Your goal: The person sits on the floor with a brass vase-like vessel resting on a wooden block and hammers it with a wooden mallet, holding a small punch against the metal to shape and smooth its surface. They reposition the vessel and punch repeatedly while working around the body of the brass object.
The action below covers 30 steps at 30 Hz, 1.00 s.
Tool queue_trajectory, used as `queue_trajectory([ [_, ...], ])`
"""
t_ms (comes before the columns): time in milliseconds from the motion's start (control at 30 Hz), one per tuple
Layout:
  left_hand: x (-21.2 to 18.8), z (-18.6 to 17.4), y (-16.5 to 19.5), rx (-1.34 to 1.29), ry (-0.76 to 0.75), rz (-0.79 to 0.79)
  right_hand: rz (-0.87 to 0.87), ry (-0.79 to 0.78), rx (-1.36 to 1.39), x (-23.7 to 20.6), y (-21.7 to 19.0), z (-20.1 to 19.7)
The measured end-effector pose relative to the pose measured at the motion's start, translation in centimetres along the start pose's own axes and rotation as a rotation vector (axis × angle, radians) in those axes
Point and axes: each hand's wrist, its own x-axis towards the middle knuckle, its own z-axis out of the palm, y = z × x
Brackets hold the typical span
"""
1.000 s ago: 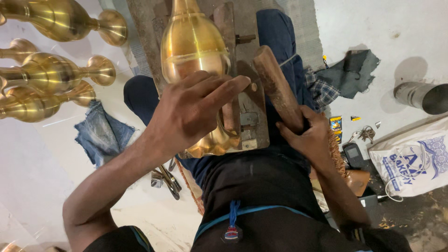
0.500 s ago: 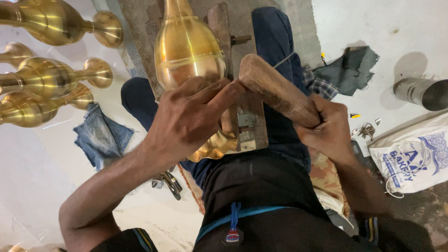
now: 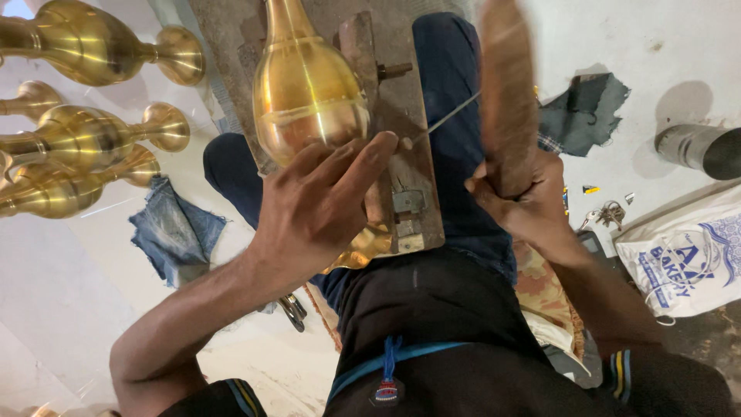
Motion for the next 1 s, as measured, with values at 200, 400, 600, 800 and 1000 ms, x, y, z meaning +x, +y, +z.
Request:
queue_trajectory([
  [200,0.0,-0.1,0.4,0.030,0.016,-0.025,-0.048,-0.033,-0.154,0.0,0.3,-0.8],
  [400,0.2,-0.2,0.8,0.025,0.031,-0.059,-0.076,0.003,-0.314,0.0,0.7,-0.8],
  [600,0.3,-0.3,0.9,0.013,0.013,-0.118,0.028,-0.026,-0.620,0.4,-2.0,-0.4],
  [800,0.1,-0.3,0.9,0.011,0.000,-0.146,-0.077,-0.043,-0.726,0.9,-3.6,0.9],
  [1000,-0.2,-0.5,0.2,0.001,-0.009,-0.120,-0.008,-0.016,-0.870,-1.0,-2.8,-0.3],
])
